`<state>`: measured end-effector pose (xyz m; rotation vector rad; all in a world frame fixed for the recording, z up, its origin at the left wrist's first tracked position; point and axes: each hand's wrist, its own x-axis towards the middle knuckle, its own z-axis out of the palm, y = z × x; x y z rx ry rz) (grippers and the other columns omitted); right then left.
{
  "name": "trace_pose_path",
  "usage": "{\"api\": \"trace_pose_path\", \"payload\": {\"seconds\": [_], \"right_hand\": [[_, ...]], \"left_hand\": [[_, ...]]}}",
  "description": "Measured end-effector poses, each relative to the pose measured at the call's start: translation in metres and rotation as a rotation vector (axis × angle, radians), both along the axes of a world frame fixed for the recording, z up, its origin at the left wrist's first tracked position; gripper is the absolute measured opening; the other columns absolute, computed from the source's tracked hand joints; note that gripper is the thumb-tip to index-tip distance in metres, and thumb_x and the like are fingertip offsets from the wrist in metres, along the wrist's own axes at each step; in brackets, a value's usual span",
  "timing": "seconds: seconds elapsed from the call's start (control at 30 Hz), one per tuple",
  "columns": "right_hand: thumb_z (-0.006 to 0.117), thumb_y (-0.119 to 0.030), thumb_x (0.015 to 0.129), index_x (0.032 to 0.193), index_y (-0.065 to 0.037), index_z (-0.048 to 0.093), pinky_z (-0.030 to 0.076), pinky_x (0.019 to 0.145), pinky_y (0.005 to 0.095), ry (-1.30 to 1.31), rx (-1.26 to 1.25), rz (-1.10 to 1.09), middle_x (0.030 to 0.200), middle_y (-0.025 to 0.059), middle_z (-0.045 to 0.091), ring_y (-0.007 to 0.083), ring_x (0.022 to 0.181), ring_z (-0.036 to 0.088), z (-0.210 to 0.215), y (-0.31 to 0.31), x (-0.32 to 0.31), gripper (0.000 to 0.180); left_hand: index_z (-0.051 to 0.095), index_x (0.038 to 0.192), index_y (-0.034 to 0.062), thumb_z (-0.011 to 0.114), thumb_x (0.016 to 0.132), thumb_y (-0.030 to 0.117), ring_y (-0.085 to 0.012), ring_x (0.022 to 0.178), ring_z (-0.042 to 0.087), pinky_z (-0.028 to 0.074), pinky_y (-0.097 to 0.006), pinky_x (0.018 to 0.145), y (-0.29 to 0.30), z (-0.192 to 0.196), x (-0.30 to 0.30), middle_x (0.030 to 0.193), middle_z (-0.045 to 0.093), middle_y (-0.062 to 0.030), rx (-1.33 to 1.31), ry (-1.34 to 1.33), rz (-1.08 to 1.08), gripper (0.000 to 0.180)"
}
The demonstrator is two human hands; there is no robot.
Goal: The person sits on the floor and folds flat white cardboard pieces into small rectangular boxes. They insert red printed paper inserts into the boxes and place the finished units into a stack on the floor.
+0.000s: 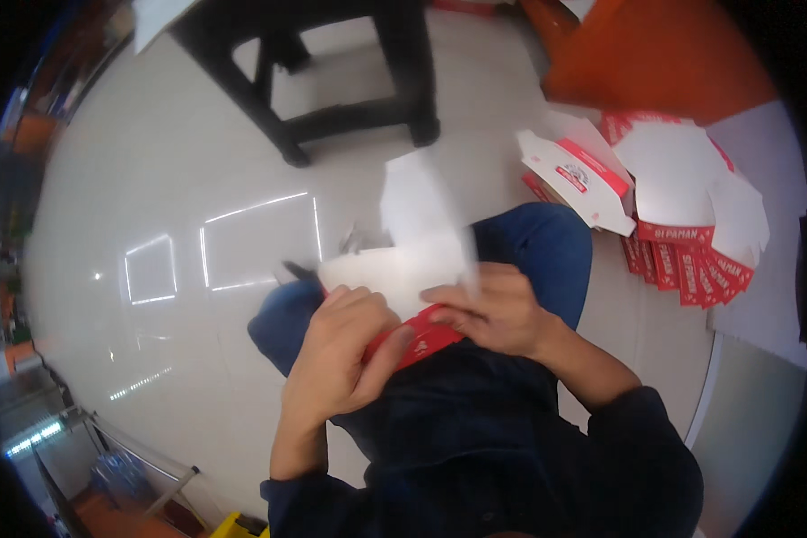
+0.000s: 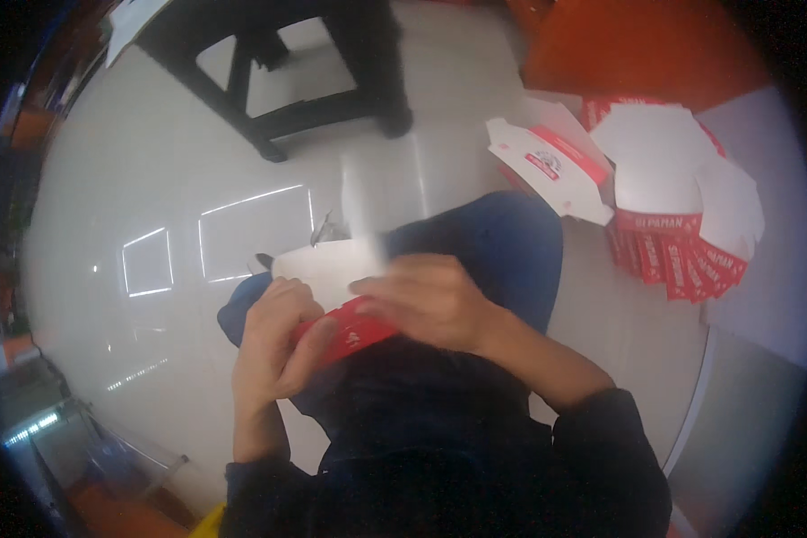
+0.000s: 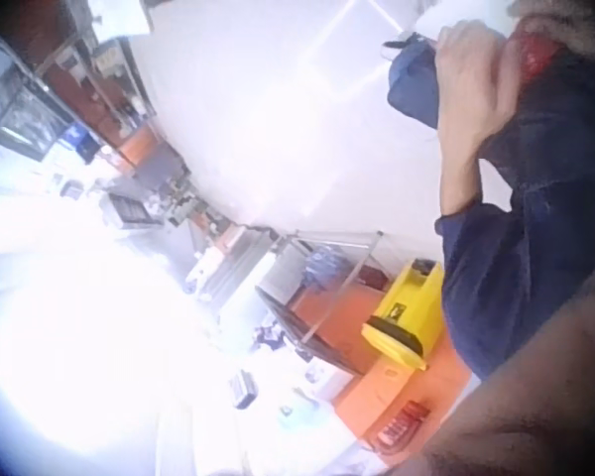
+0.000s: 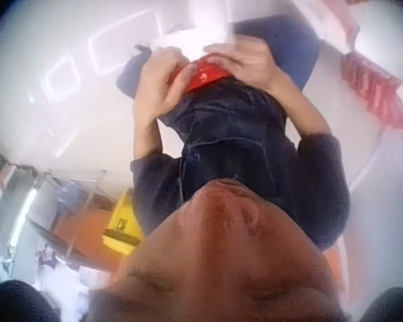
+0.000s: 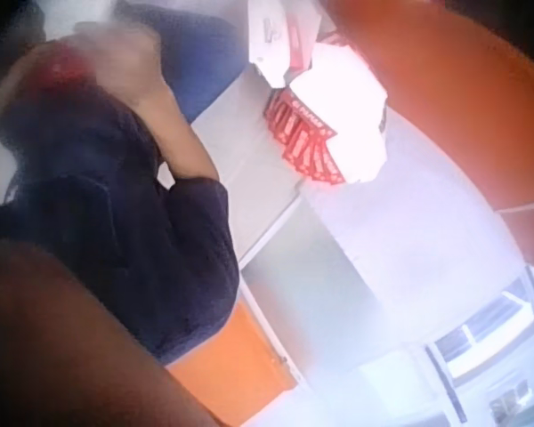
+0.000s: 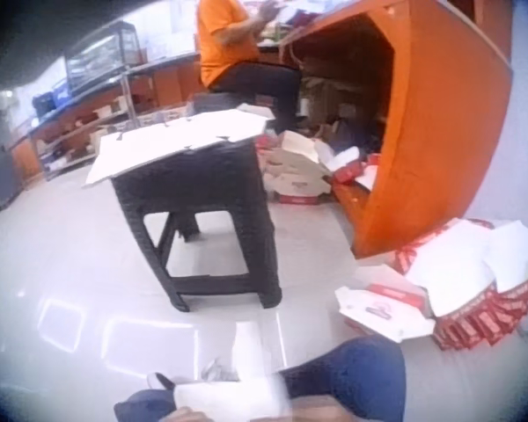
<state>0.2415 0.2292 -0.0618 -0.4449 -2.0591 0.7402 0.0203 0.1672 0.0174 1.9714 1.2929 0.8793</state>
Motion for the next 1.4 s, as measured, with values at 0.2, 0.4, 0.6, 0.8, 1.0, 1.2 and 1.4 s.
{"api": "trace_pose_path", "payload": {"seconds": [0.2, 0.4, 0.6, 0.8, 1.0, 1.2, 1.4], "right_hand": [[0.080, -0.040, 0.082, 0.135, -0.009, 0.063, 0.052, 0.069, 0.0349, -0.256, 0.028, -0.084, 0.092, 0.0070, 0.065, 0.0237, 0.081, 0.065, 0.033, -0.011, 0.016, 0.064], [0.083, -0.035, 0.078, 0.105, -0.011, 0.066, 0.046, 0.059, 0.0300, -0.347, 0.284, -0.292, 0.092, 0.0036, 0.061, 0.0176, 0.078, 0.063, 0.016, -0.003, 0.041, 0.040], [0.086, -0.025, 0.070, 0.110, -0.009, 0.065, 0.055, 0.082, 0.0442, -0.605, 0.274, -0.604, 0.108, 0.0120, 0.067, 0.0318, 0.100, 0.067, 0.049, 0.027, 0.177, 0.048], [0.080, -0.020, 0.079, 0.140, -0.010, 0.057, 0.047, 0.100, 0.0465, -1.029, -0.003, -0.787, 0.126, 0.0157, 0.066, 0.0353, 0.114, 0.062, 0.087, 0.073, 0.261, 0.066], [0.078, -0.020, 0.082, 0.123, -0.002, 0.063, 0.052, 0.080, 0.0456, -0.835, -0.273, -0.695, 0.097, 0.0163, 0.067, 0.0352, 0.088, 0.065, 0.061, 0.043, 0.208, 0.047], [0.081, -0.017, 0.080, 0.095, -0.009, 0.069, 0.045, 0.074, 0.0391, -0.532, -0.157, -0.352, 0.086, 0.0072, 0.062, 0.0274, 0.083, 0.061, -0.042, -0.004, 0.108, 0.021], [0.081, -0.013, 0.071, 0.080, -0.013, 0.069, 0.038, 0.069, 0.0391, -0.474, 0.077, -0.510, 0.082, 0.0025, 0.061, 0.0235, 0.078, 0.056, -0.076, -0.011, 0.109, 0.014]], "left_hand": [[0.060, 0.081, 0.0034, 0.072, 0.084, 0.005, -0.0340, 0.067, 0.051, 0.037, -0.042, 0.065, 0.010, 0.012, 0.014, 0.071, 0.051, -0.0136, -0.012, 0.156, -0.030, 0.012], [0.066, 0.112, 0.0057, 0.075, 0.085, 0.011, -0.0338, 0.105, 0.055, 0.037, -0.048, 0.098, 0.014, -0.003, 0.055, 0.110, 0.059, -0.0131, 0.180, 0.354, -0.003, 0.030], [0.053, 0.144, 0.0077, 0.077, 0.087, 0.025, -0.0493, 0.142, 0.036, 0.028, -0.059, 0.117, 0.026, -0.005, 0.062, 0.155, 0.035, -0.0244, 0.296, 0.174, 0.143, 0.064], [0.049, 0.147, 0.0069, 0.072, 0.084, 0.012, -0.0430, 0.148, 0.032, 0.026, -0.054, 0.119, 0.059, 0.011, 0.007, 0.157, 0.033, -0.0250, 0.363, 0.263, 0.338, 0.067], [0.053, 0.140, 0.0047, 0.079, 0.084, 0.021, -0.0390, 0.142, 0.041, 0.030, -0.050, 0.118, 0.159, 0.075, -0.048, 0.149, 0.048, -0.0203, 0.740, 0.357, 0.361, 0.064], [0.067, 0.124, 0.0051, 0.077, 0.086, 0.039, -0.0372, 0.122, 0.059, 0.045, -0.043, 0.105, 0.265, 0.127, -0.109, 0.129, 0.065, -0.0207, 0.435, 0.761, 0.362, 0.052], [0.075, 0.103, 0.0014, 0.067, 0.093, 0.035, -0.0291, 0.089, 0.070, 0.053, -0.045, 0.083, 0.277, 0.171, -0.114, 0.088, 0.073, -0.0202, 0.146, 0.891, 0.204, 0.036]]}}
